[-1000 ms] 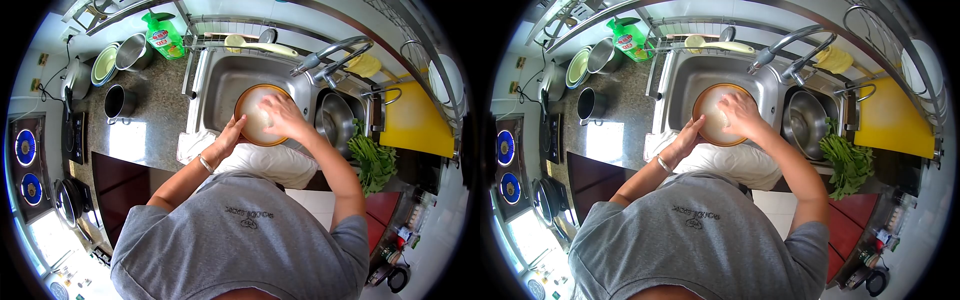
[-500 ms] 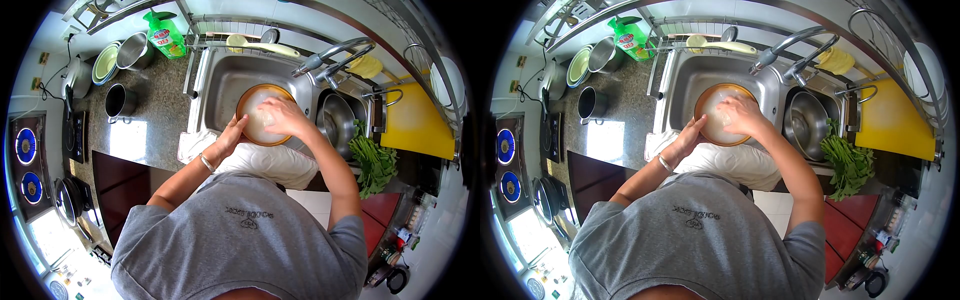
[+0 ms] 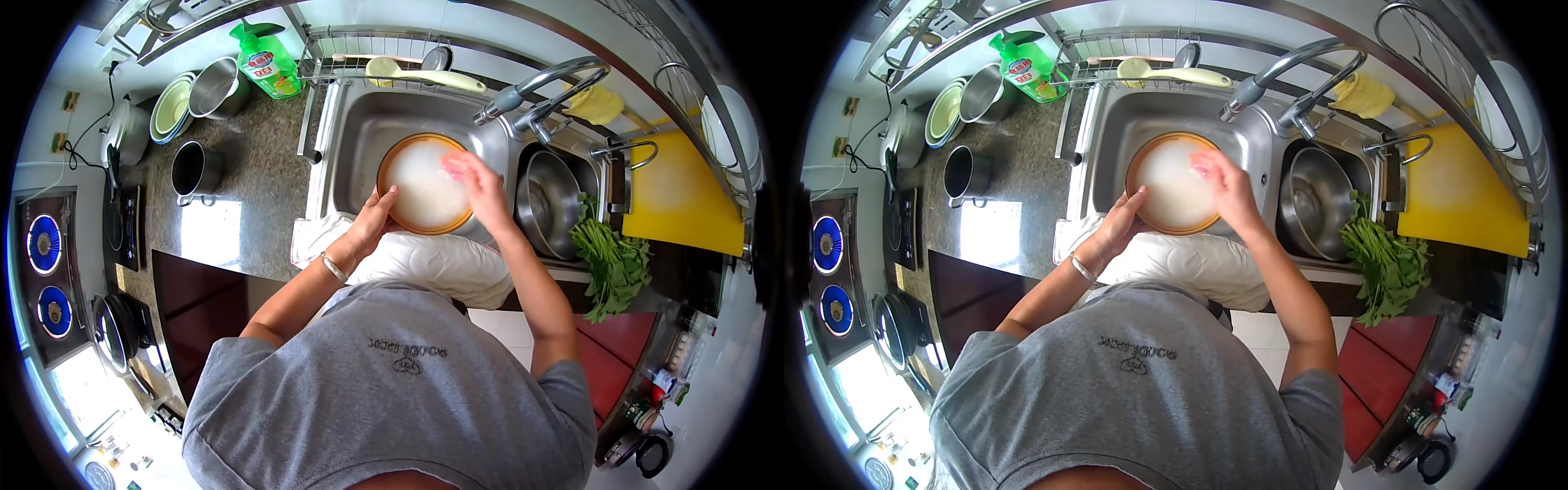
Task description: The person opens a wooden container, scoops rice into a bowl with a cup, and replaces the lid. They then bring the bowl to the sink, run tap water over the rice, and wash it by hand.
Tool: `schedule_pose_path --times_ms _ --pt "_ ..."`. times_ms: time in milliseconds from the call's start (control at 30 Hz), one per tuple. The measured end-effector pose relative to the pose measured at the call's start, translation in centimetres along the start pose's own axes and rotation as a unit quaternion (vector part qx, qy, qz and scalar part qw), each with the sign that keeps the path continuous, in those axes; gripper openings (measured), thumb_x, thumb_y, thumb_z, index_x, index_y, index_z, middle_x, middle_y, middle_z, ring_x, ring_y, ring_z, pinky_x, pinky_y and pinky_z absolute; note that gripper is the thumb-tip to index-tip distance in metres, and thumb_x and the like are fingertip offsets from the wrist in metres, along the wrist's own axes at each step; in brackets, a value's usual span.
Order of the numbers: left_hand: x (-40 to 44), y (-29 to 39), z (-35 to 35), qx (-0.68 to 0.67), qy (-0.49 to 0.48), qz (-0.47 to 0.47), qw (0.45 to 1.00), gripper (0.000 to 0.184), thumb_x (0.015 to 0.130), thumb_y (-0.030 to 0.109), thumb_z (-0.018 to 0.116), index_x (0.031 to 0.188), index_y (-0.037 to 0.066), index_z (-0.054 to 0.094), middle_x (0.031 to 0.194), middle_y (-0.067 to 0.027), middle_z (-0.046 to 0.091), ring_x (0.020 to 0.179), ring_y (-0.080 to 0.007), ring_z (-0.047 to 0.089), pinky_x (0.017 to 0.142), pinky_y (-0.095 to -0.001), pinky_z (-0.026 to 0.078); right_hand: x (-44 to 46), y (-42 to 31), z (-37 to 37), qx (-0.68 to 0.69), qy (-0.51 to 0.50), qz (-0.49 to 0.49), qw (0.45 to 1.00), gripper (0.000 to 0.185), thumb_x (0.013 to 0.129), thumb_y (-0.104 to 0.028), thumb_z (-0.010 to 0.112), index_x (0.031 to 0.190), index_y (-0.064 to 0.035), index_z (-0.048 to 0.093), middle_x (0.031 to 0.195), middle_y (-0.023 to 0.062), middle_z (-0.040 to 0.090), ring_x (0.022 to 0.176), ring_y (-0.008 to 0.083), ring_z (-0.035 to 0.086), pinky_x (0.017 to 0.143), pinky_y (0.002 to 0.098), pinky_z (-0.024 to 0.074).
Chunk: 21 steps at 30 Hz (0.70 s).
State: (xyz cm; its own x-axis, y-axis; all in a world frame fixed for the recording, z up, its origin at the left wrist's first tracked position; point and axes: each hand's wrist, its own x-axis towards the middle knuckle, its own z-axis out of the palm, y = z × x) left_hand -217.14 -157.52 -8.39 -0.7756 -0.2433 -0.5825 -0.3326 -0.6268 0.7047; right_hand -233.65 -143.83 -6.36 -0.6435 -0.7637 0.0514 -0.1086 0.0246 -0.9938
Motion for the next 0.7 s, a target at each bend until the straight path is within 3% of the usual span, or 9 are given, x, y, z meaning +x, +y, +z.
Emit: schedule_pose_path --times_ms 33,133,267,333,367,467,567,633,700 --pt "-0.1 -0.1 -0.1 0.003 0.006 0.001 1.000 0.044 0.099 0.038 0.039 0.127 0.004 0.041 0.119 -0.0124 0.054 0.106 -0.0229 0.058 0.087 -0.0401 0.052 0.2 -0.5 -0.8 0.061 0.021 0.039 0.997 0.030 0.100 -0.014 0.038 0.121 0.0056 0.049 0.112 0.0186 0.062 0.101 0.0231 0.063 0.090 0.0336 0.0495" --pt "-0.2 0.0 -0.3 0.015 0.010 0.005 1.000 0.044 0.099 0.037 0.039 0.127 0.004 0.042 0.118 -0.0120 0.055 0.104 -0.0220 0.059 0.086 -0.0387 0.052 0.0 -1.1 -2.3 0.224 0.100 0.095 0.965 0.033 0.098 -0.016 0.046 0.123 0.0047 0.048 0.115 0.0208 0.059 0.103 0.0276 0.061 0.093 0.0353 0.0483" --pt "-0.3 0.1 -0.6 0.019 0.012 0.008 1.000 0.043 0.099 0.037 0.040 0.127 0.004 0.042 0.116 -0.0113 0.056 0.103 -0.0208 0.059 0.084 -0.0370 0.053 -0.9 2.2 -3.1 0.270 0.180 0.143 0.935 0.033 0.096 -0.014 0.049 0.123 0.0040 0.048 0.115 0.0204 0.059 0.103 0.0279 0.061 0.093 0.0360 0.0487" --pt "-0.1 -0.1 -1.0 0.040 -0.005 0.012 0.999 0.043 0.099 0.039 0.040 0.132 0.012 0.035 0.118 -0.0108 0.053 0.099 -0.0206 0.060 0.084 -0.0376 0.053 -1.5 4.3 -3.2 0.314 0.250 0.174 0.899 0.031 0.094 -0.011 0.051 0.121 0.0038 0.049 0.115 0.0190 0.060 0.103 0.0258 0.061 0.093 0.0350 0.0491" --pt "-0.1 -0.2 -1.1 0.041 -0.005 0.012 0.999 0.043 0.099 0.039 0.040 0.132 0.012 0.035 0.118 -0.0108 0.053 0.099 -0.0206 0.060 0.084 -0.0376 0.053 -1.8 5.5 -3.1 0.315 0.250 0.174 0.899 0.031 0.094 -0.011 0.051 0.121 0.0038 0.049 0.115 0.0190 0.060 0.103 0.0258 0.061 0.093 0.0350 0.0491" --pt "-0.1 0.0 -0.8 0.047 0.000 0.019 0.999 0.043 0.098 0.039 0.040 0.132 0.012 0.035 0.118 -0.0106 0.053 0.098 -0.0201 0.060 0.084 -0.0378 0.053 -2.8 8.6 -2.1 0.391 0.273 0.296 0.828 0.028 0.093 -0.008 0.049 0.119 0.0020 0.051 0.113 0.0130 0.062 0.100 0.0204 0.062 0.090 0.0318 0.0504" --pt "-0.4 0.5 -0.2 0.051 0.030 0.017 0.998 0.043 0.099 0.036 0.040 0.130 0.007 0.038 0.118 -0.0111 0.054 0.100 -0.0205 0.060 0.084 -0.0373 0.053 -3.1 10.0 -0.6 0.407 0.218 0.321 0.827 0.026 0.093 -0.009 0.047 0.116 0.0009 0.054 0.106 0.0101 0.064 0.093 0.0184 0.063 0.086 0.0318 0.0517" --pt "-0.1 0.3 -0.4 0.057 0.042 0.020 0.997 0.044 0.099 0.036 0.040 0.132 0.007 0.035 0.119 -0.0115 0.053 0.101 -0.0215 0.060 0.085 -0.0379 0.053 -3.1 10.7 0.4 0.481 0.253 0.350 0.763 0.024 0.093 -0.011 0.047 0.111 -0.0002 0.057 0.100 0.0080 0.065 0.088 0.0167 0.063 0.082 0.0317 0.0527" --pt "0.1 0.2 -0.7 0.062 0.040 0.020 0.997 0.044 0.099 0.036 0.041 0.133 0.009 0.034 0.120 -0.0109 0.052 0.102 -0.0201 0.058 0.084 -0.0368 0.053 -3.3 11.1 0.8 0.489 0.241 0.352 0.761 0.023 0.093 -0.012 0.047 0.109 -0.0007 0.058 0.099 0.0077 0.066 0.087 0.0164 0.063 0.081 0.0318 0.0530"
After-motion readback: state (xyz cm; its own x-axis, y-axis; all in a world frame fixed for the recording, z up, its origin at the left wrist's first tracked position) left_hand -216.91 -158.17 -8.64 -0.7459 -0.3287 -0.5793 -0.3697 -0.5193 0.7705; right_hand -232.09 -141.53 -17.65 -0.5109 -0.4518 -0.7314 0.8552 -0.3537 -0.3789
